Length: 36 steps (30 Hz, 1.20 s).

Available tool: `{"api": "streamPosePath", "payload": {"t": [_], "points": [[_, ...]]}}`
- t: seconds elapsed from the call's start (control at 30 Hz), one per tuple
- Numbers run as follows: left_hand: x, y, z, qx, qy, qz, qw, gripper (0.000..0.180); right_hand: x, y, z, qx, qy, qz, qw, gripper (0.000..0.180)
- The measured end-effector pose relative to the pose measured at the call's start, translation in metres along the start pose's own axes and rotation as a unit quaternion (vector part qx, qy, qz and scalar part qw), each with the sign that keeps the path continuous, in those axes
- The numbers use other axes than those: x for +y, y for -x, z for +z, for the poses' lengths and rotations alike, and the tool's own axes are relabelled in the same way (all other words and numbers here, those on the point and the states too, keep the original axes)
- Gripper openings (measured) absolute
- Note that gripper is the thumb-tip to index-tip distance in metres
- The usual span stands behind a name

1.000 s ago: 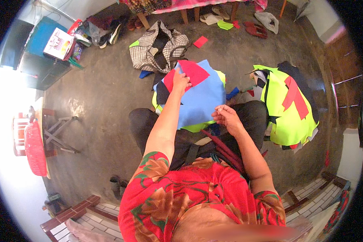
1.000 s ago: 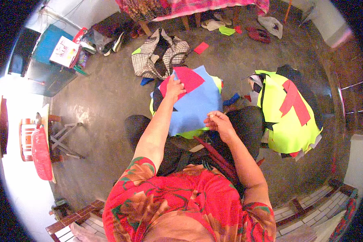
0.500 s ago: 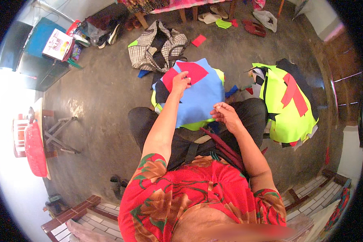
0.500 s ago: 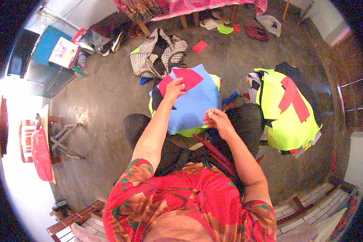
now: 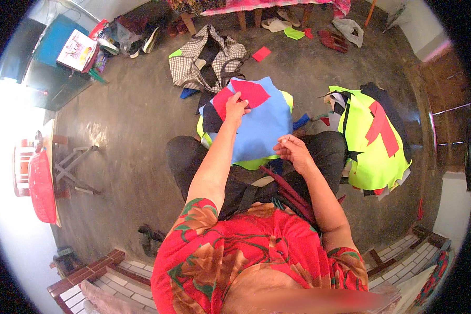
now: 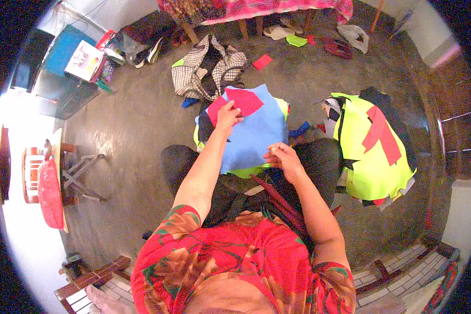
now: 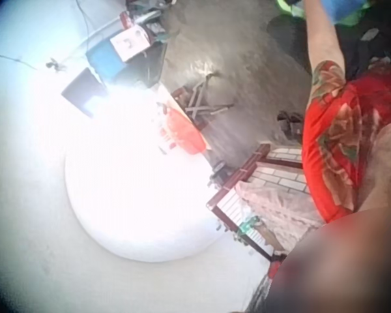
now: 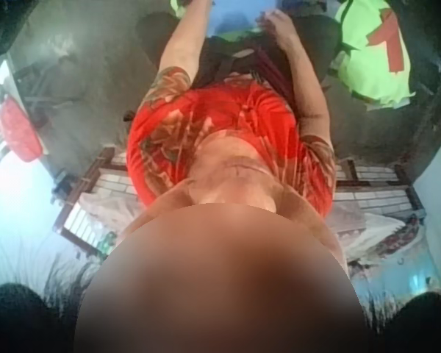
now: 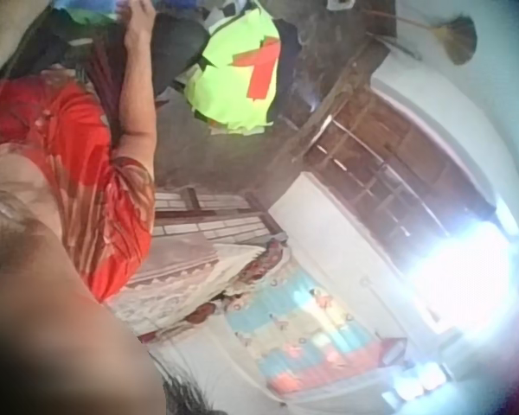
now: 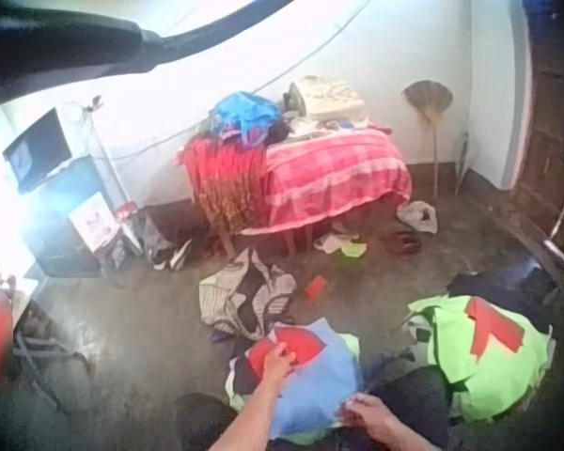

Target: The person sits on the floor and arranges colorful fabric pieces on their lap, layering and adjusting them to form a patterned assembly. They handle red, blue, green, and black fabric pieces, placing them one by one and smoothing them into position.

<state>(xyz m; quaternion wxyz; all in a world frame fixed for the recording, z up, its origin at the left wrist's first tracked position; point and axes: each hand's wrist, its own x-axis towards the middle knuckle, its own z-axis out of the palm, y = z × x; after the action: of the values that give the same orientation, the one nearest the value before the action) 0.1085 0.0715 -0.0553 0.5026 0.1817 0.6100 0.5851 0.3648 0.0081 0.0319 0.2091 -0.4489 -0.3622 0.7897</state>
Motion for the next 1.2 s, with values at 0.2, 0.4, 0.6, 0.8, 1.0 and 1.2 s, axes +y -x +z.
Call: {"api": "streamPosePath", "payload": {"t": [0.2, 0.4, 0.6, 0.8, 1.0, 1.2], "points": [[-0.004, 0.018, 0.005, 0.018, -0.01, 0.051, 0.998, 0.053, 0.002, 0.0, -0.001, 0.003, 0.0, 0.0, 1.0, 0.014], [-0.009, 0.016, 0.0, -0.003, 0.01, 0.048, 0.999, 0.051, 0.003, -0.001, -0.002, -0.003, 0.004, -0.01, 1.0, 0.021], [-0.006, 0.02, -0.002, -0.013, -0.105, 0.06, 0.993, 0.046, 0.004, -0.002, -0.003, -0.002, 0.012, -0.012, 1.0, 0.022], [-0.007, 0.044, 0.0, 0.083, -0.479, 0.311, 0.817, 0.043, 0.003, 0.0, -0.001, 0.0, 0.01, -0.013, 1.0, 0.02], [0.009, 0.062, 0.013, 0.031, -0.656, 0.393, 0.644, 0.04, 0.004, -0.002, -0.002, -0.001, 0.011, -0.024, 1.0, 0.017], [0.013, 0.045, 0.015, 0.002, -0.693, 0.354, 0.628, 0.027, 0.007, -0.005, -0.005, -0.01, 0.014, -0.029, 0.999, 0.017]]}}
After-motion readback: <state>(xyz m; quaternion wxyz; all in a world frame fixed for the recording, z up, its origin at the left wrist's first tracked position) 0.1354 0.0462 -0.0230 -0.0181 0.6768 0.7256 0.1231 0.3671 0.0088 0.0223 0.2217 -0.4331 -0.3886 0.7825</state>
